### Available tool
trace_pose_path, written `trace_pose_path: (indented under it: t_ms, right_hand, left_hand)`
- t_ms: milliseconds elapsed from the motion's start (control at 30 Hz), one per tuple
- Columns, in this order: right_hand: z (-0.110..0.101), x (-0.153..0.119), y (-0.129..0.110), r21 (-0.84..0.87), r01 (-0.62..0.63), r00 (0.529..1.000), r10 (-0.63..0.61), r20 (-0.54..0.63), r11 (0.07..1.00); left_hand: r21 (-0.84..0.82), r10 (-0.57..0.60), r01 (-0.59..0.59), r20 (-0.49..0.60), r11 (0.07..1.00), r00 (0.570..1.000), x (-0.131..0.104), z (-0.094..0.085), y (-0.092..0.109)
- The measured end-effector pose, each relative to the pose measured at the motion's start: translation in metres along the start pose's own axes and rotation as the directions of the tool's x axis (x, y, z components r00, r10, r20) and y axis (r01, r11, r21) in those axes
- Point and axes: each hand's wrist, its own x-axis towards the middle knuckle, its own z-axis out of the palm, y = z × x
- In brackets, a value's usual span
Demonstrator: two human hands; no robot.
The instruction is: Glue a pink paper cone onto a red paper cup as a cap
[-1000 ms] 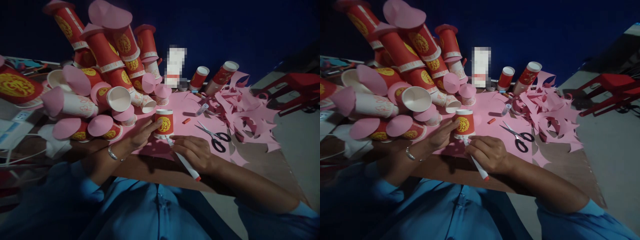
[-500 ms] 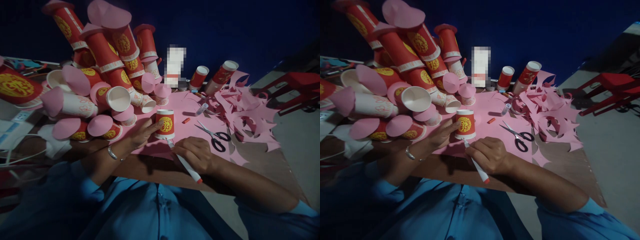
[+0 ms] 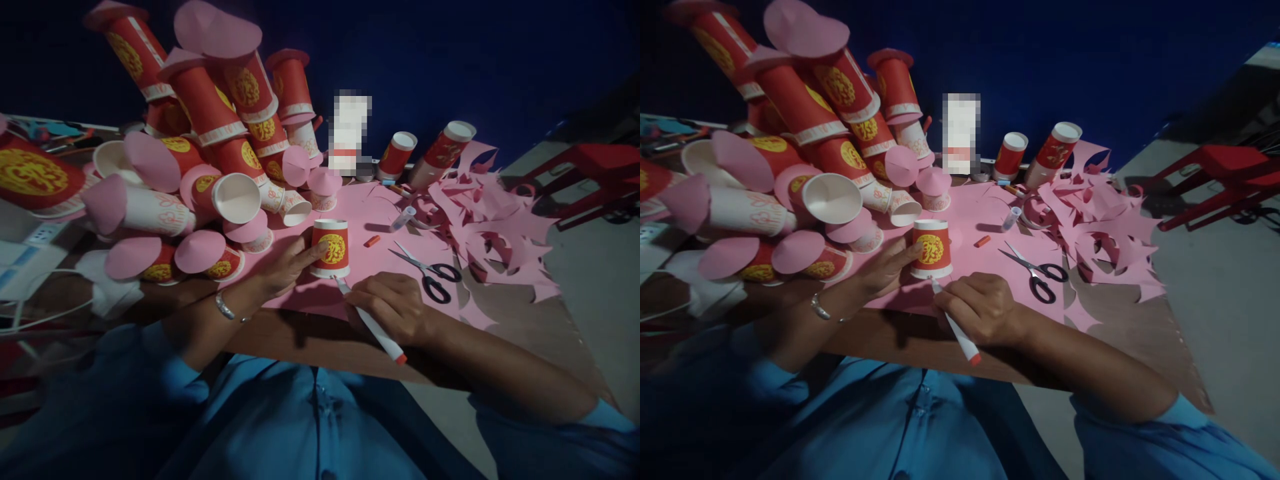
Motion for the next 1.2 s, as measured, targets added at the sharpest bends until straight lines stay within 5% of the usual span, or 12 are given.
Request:
trace_pose_path:
  t_ms: [1200]
  right_hand:
    - [-0.0013,0.0065,-0.0013,-0.008,-0.053,0.998,0.053,-0.017,0.999]
  left_hand:
    - [0.073,-0.005,0.003,0.022,0.997,1.0,-0.002,-0.0012,0.0005]
